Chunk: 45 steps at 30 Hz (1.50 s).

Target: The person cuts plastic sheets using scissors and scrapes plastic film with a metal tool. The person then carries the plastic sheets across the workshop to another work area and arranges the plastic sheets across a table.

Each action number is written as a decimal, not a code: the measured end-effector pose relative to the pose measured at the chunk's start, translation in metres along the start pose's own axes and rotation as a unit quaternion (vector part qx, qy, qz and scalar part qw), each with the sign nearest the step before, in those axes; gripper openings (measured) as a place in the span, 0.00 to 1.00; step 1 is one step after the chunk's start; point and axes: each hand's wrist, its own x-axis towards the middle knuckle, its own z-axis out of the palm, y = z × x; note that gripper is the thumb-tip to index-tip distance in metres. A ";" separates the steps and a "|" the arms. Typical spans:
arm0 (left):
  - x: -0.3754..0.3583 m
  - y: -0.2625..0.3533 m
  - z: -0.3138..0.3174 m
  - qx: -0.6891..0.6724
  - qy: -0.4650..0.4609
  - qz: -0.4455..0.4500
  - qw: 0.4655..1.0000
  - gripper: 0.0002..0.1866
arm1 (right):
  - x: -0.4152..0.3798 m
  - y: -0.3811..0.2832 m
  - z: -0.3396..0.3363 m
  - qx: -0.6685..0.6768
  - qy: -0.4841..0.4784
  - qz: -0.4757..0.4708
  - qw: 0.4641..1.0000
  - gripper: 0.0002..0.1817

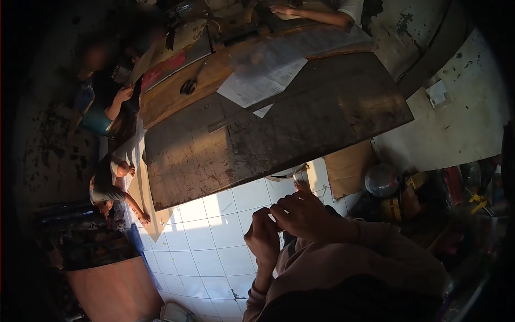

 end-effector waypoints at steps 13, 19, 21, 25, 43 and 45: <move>0.099 0.020 0.095 0.186 -0.051 0.070 0.979 0.05 | 0.030 0.138 0.001 0.111 -0.006 0.076 0.991 0.08; 0.126 0.026 0.107 0.198 -0.061 0.024 0.978 0.05 | 0.049 0.166 0.014 0.087 -0.005 0.036 0.996 0.09; 0.132 0.026 0.111 0.197 -0.061 0.006 0.978 0.06 | 0.053 0.172 0.016 0.097 -0.003 0.038 0.995 0.09; 0.139 0.026 0.118 0.211 -0.059 0.001 0.976 0.06 | 0.059 0.180 0.022 0.109 -0.011 0.064 0.992 0.09; 0.094 -0.011 0.082 0.091 0.071 -0.141 0.983 0.09 | 0.111 0.146 0.031 0.246 -0.177 -0.108 0.947 0.14; 0.086 -0.015 0.070 0.049 0.107 -0.211 0.970 0.13 | 0.122 0.128 0.036 0.276 -0.188 -0.133 0.933 0.15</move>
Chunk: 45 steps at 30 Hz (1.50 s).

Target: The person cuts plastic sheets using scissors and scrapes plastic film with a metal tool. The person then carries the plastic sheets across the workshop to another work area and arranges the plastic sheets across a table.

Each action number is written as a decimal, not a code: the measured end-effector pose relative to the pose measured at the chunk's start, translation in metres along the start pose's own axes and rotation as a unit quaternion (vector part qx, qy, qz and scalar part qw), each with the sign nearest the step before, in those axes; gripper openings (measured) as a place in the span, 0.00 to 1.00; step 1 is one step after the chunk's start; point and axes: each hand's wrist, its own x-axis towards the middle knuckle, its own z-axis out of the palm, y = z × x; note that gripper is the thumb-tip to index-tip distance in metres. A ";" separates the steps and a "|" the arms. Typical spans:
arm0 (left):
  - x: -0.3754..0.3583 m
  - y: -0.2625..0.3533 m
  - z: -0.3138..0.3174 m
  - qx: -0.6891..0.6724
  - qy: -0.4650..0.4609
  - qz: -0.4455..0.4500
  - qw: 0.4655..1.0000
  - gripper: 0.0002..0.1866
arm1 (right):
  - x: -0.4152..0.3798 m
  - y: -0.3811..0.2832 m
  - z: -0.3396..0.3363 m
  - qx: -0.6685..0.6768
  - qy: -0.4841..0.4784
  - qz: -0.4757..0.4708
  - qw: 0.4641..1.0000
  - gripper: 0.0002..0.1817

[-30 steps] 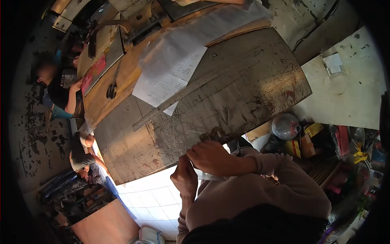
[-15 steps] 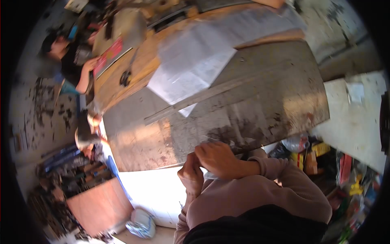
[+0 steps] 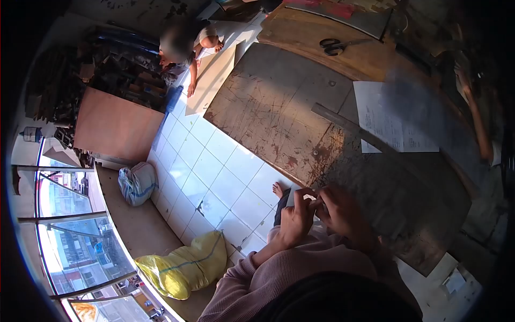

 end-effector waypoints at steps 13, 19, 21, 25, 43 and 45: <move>0.074 -0.101 -0.164 -0.284 -0.104 -0.132 0.944 0.08 | 0.159 -0.051 0.099 0.141 -0.083 0.042 0.986 0.07; 0.106 -0.142 -0.204 -0.287 -0.126 -0.197 0.929 0.07 | 0.214 -0.056 0.131 0.120 -0.126 0.042 0.984 0.04; 0.114 -0.149 -0.212 -0.248 -0.150 -0.182 0.939 0.06 | 0.224 -0.059 0.137 0.107 -0.111 0.038 0.987 0.05; 0.122 -0.168 -0.214 -0.185 -0.159 -0.097 0.965 0.07 | 0.233 -0.060 0.145 0.030 -0.114 0.018 0.993 0.08; 0.127 -0.182 -0.223 -0.139 -0.152 -0.081 0.975 0.07 | 0.243 -0.069 0.172 0.055 -0.080 0.068 0.993 0.06; 0.124 -0.182 -0.228 -0.140 -0.139 -0.102 0.975 0.06 | 0.244 -0.072 0.176 0.068 -0.076 0.048 0.994 0.06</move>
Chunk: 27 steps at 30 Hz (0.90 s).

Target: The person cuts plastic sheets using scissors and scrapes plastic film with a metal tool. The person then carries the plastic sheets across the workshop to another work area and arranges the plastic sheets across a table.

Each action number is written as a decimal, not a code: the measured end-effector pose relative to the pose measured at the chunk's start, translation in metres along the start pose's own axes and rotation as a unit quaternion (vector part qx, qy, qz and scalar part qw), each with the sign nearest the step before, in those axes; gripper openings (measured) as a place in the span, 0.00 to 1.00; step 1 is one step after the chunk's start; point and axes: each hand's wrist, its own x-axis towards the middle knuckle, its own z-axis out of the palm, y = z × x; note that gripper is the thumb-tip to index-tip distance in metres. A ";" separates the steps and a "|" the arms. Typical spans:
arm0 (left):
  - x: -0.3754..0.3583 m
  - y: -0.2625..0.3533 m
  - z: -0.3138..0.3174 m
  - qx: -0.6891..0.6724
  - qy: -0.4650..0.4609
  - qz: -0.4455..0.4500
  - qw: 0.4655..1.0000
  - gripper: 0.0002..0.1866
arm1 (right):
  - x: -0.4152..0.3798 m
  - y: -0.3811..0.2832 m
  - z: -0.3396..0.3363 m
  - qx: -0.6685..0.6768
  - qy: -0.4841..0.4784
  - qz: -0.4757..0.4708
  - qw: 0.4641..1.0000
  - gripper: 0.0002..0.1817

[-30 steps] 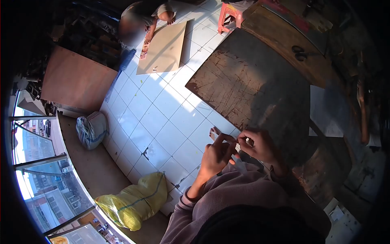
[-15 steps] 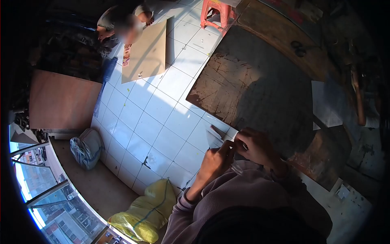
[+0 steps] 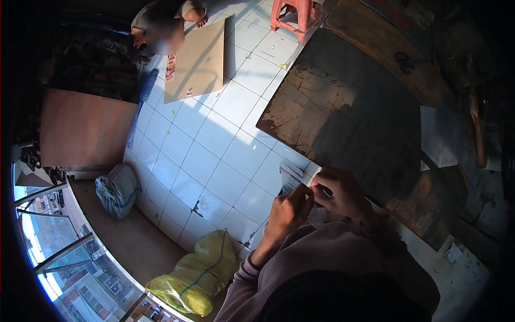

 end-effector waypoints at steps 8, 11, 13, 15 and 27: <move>-0.023 -0.013 -0.040 0.007 0.089 0.016 0.996 0.06 | 0.024 -0.028 0.033 0.044 -0.023 -0.028 0.998 0.06; -0.026 -0.025 -0.061 -0.003 0.115 0.013 0.993 0.09 | 0.050 -0.046 0.048 0.046 -0.019 -0.056 0.997 0.07; -0.023 -0.034 -0.077 -0.001 0.126 0.015 0.992 0.09 | 0.070 -0.055 0.055 0.041 -0.025 -0.085 0.995 0.07; -0.016 -0.040 -0.095 0.003 0.147 0.032 0.989 0.10 | 0.093 -0.063 0.061 0.027 -0.019 -0.117 0.993 0.07; 0.106 -0.051 -0.276 0.095 0.228 0.062 0.967 0.06 | 0.313 -0.081 0.112 0.095 -0.021 -0.135 0.986 0.07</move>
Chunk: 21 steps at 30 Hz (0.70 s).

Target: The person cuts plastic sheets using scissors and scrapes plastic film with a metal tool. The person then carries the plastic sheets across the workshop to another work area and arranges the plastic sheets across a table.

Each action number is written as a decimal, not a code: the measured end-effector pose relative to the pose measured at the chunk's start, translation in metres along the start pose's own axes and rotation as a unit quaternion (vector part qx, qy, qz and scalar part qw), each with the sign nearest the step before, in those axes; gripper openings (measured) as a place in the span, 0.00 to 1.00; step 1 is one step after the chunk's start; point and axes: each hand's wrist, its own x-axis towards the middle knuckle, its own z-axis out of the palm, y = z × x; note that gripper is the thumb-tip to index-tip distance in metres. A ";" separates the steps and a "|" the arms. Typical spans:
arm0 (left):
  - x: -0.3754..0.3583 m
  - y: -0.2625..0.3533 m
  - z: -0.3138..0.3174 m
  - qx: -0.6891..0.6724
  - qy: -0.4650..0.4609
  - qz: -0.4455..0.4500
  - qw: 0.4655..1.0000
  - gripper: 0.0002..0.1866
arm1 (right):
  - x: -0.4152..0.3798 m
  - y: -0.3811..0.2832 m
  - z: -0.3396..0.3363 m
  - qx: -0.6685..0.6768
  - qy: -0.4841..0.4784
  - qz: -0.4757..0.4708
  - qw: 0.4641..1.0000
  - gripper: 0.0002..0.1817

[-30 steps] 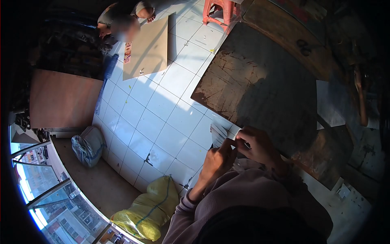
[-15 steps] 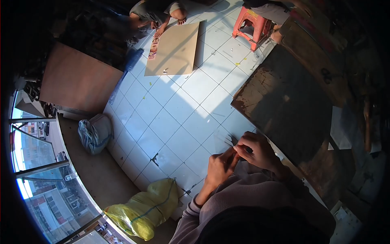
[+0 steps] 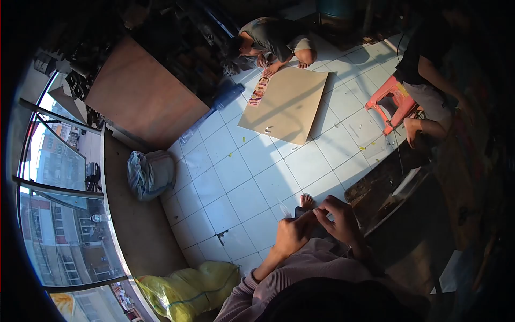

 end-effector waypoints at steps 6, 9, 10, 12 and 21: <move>0.109 -0.019 -0.034 -0.018 0.003 0.063 0.998 0.04 | 0.113 0.010 -0.021 -0.014 -0.009 0.018 1.000 0.10; 0.171 -0.033 -0.029 0.042 -0.011 0.158 0.986 0.04 | 0.161 0.028 -0.044 -0.014 0.021 0.034 0.999 0.10; 0.194 -0.038 -0.025 0.037 -0.018 0.187 0.981 0.04 | 0.173 0.042 -0.049 -0.011 0.019 0.060 0.998 0.10; 0.246 -0.027 -0.031 -0.026 -0.050 0.164 0.985 0.06 | 0.203 0.064 -0.065 -0.043 0.035 0.081 0.995 0.07; 0.475 -0.013 -0.026 -0.059 -0.210 0.248 0.944 0.06 | 0.343 0.124 -0.140 -0.062 0.226 0.161 0.959 0.12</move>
